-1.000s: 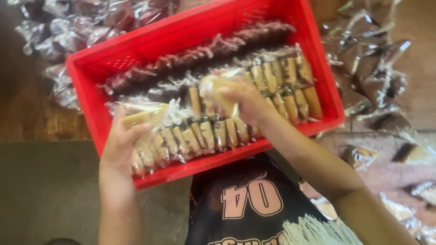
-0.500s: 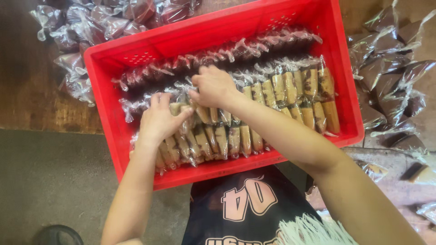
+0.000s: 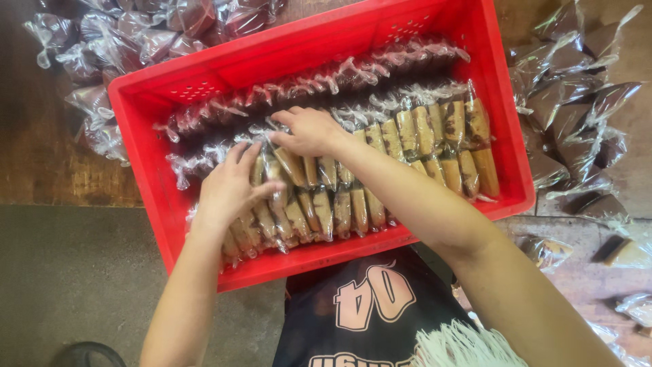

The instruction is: The person organizes triangular and rectangular packaged pastries into rows within a red plastic crate, handling the items one at a time and arranging them on a wooden table.

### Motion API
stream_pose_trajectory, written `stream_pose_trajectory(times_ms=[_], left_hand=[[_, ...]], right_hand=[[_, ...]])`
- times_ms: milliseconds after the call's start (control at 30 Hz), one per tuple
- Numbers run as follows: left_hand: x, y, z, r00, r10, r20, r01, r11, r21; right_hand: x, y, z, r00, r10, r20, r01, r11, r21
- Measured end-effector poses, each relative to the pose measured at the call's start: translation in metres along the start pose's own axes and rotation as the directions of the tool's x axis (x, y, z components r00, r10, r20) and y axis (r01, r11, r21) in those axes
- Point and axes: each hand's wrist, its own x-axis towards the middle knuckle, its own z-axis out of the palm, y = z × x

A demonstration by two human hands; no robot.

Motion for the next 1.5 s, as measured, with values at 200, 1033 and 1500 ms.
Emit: stream_pose_trajectory(times_ms=[200,1033,1500], left_hand=[[0.02,0.013,0.015,0.937,-0.345,-0.053,0.346,0.938,0.013],[0.024,0.005,0.047,0.949,-0.292,-0.123,0.29,0.957,-0.028],[0.026,-0.008,0.009,0.969,-0.115,-0.22,0.156,0.971,0.183]], right_hand=[[0.002,-0.004,0.01,0.999,-0.036,-0.033,0.03,0.987,-0.158],[-0.011,-0.014,0.025,0.974,-0.031,-0.225,-0.011,0.983,-0.183],[-0.044,-0.032,0.001,0.992,0.122,-0.024,-0.122,0.92,-0.372]])
